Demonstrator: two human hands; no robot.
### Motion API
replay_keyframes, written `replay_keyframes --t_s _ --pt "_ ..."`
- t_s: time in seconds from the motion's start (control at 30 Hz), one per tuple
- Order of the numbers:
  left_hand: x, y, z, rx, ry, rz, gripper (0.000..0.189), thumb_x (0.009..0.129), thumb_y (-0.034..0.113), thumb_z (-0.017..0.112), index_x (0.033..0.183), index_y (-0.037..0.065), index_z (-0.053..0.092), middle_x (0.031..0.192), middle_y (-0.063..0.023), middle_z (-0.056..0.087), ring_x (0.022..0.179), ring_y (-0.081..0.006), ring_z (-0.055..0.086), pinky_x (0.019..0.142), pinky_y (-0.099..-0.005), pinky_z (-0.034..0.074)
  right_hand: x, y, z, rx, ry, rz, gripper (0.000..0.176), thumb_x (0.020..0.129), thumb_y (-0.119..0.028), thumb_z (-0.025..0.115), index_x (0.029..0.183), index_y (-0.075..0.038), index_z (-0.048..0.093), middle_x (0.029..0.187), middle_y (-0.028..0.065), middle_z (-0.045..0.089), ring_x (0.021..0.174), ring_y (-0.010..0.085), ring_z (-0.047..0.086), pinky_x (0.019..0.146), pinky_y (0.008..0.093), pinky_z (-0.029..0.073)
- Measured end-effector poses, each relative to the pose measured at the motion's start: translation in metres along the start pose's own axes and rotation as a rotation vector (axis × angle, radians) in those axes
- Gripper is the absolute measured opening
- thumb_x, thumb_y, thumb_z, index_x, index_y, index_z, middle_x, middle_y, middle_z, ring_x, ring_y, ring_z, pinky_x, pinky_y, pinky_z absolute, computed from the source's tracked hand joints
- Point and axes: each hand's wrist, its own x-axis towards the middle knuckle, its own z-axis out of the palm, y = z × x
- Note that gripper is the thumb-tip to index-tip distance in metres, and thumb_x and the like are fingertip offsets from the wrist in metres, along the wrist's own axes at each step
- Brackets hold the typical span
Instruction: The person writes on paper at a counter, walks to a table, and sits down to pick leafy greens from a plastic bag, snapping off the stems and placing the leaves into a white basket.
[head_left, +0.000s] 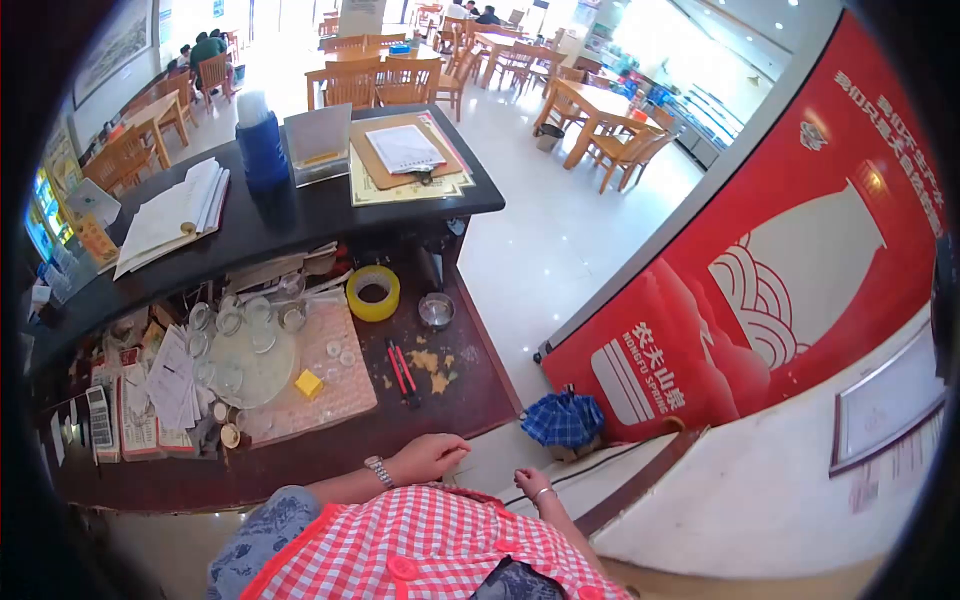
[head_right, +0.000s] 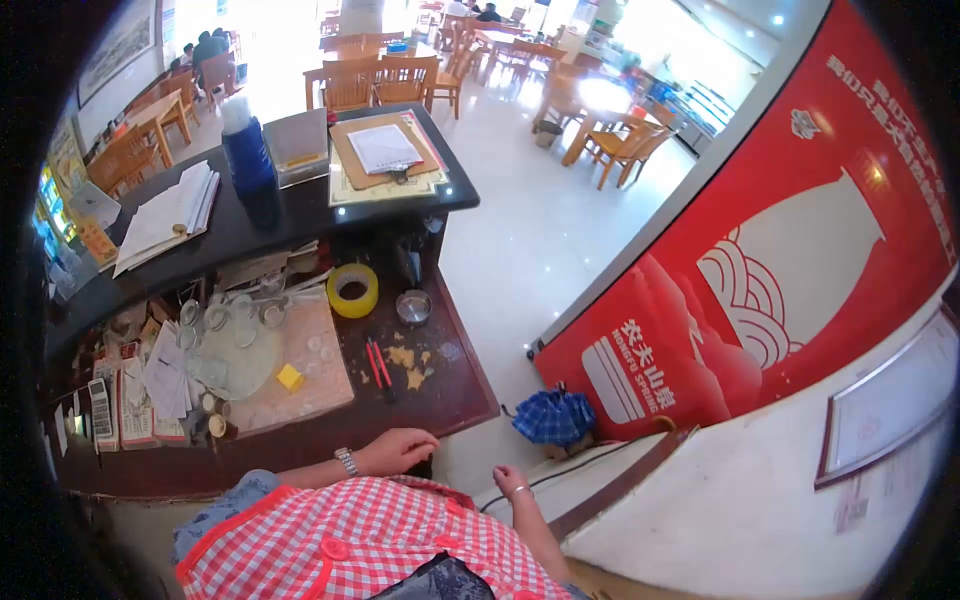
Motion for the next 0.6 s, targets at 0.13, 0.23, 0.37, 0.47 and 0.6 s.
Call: replay_keyframes --t_s 0.13,0.23,0.37,0.47,0.6 --pt "0.053 0.007 -0.004 -0.057 0.116 -0.035 0.024 0.092 0.021 0.054 0.106 0.004 0.063 0.093 -0.0133 0.066 0.085 -0.0239 0.065 0.073 -0.0337 0.05 0.045 -0.038 -0.04 -0.144 -0.108 -0.083 0.035 0.085 -0.034 0.061 0.104 -0.005 0.067 0.088 0.0074 0.07 0.077 0.0154 0.067 0.07 0.0293 0.052" --pt "0.101 0.007 0.012 -0.139 0.096 0.04 0.024 0.092 0.021 0.056 0.106 0.003 0.062 0.092 -0.0126 0.066 0.083 -0.0207 0.064 0.072 -0.032 0.05 0.068 -0.028 -0.076 -0.328 -0.08 -0.164 0.035 0.086 -0.037 0.06 0.104 -0.008 0.068 0.088 0.0087 0.07 0.079 0.0195 0.067 0.072 0.0313 0.052" --pt "0.153 0.021 0.016 -0.204 0.007 0.036 0.025 0.092 0.023 0.056 0.108 0.003 0.062 0.093 -0.0138 0.065 0.084 -0.0224 0.065 0.072 -0.0322 0.05 0.127 0.056 -0.107 -0.275 -0.249 0.048 0.038 0.084 -0.04 0.059 0.106 -0.011 0.068 0.105 0.0144 0.067 0.099 0.0291 0.063 0.087 0.0363 0.049" --pt "0.198 0.024 0.008 -0.151 0.077 -0.057 0.026 0.093 0.024 0.056 0.108 0.004 0.062 0.094 -0.0145 0.065 0.084 -0.0236 0.065 0.072 -0.0325 0.05 0.162 0.075 -0.134 -0.259 -0.288 0.146 0.038 0.084 -0.041 0.059 0.106 -0.011 0.068 0.105 0.014 0.067 0.099 0.0283 0.064 0.087 0.0363 0.049" --pt "0.269 0.021 0.017 -0.141 0.116 -0.157 0.025 0.093 0.025 0.054 0.106 0.005 0.062 0.096 -0.0138 0.066 0.086 -0.0268 0.064 0.074 -0.0347 0.05 0.22 0.049 -0.197 -0.362 -0.324 0.124 0.039 0.084 -0.042 0.059 0.106 -0.011 0.068 0.104 0.0138 0.067 0.099 0.0277 0.064 0.087 0.0362 0.049"
